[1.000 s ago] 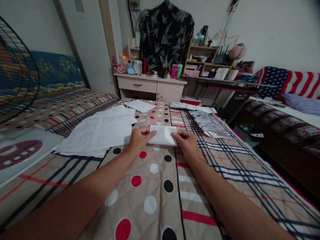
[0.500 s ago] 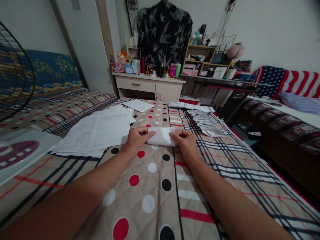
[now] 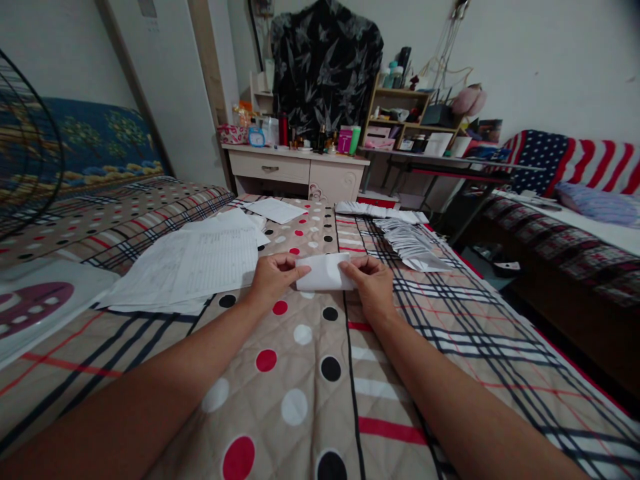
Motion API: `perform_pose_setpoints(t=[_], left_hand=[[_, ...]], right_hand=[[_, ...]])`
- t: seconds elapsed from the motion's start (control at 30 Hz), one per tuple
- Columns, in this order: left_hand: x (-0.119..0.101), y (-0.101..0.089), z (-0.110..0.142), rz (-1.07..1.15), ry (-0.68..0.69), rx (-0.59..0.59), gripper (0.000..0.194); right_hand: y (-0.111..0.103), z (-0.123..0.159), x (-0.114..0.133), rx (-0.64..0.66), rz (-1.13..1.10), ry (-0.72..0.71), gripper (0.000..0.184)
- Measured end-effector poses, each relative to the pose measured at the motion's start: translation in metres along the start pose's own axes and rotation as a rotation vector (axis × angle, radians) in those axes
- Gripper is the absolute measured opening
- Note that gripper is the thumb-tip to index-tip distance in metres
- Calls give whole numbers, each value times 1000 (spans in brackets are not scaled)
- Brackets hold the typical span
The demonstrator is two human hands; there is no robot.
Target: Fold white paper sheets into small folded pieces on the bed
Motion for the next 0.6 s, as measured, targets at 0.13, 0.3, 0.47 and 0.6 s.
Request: perform_pose_setpoints(t=[0.13, 0.3, 0.47, 0.6], left_hand=[[0, 1, 0, -17, -4, 12, 29], [-6, 3, 2, -32, 13, 22, 30], [-8, 4, 3, -24, -1, 23, 27], [-10, 5, 3, -21, 41, 49, 24]], right_hand=[[0, 1, 1, -6, -76, 12, 27], [-1, 0, 3, -4, -44, -24, 26], [-2, -1, 1, -6, -25, -29, 28], [-6, -2, 1, -32, -11, -31, 28]])
Point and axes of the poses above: each hand's wrist, its own z-axis away from the middle knuckle, its own y-axis out of the palm, x = y × z, the point moved 9 cm from there along -z, towards the middle knuckle, and after that the axes turned 1 degree about -y, right-handed, at the moved point
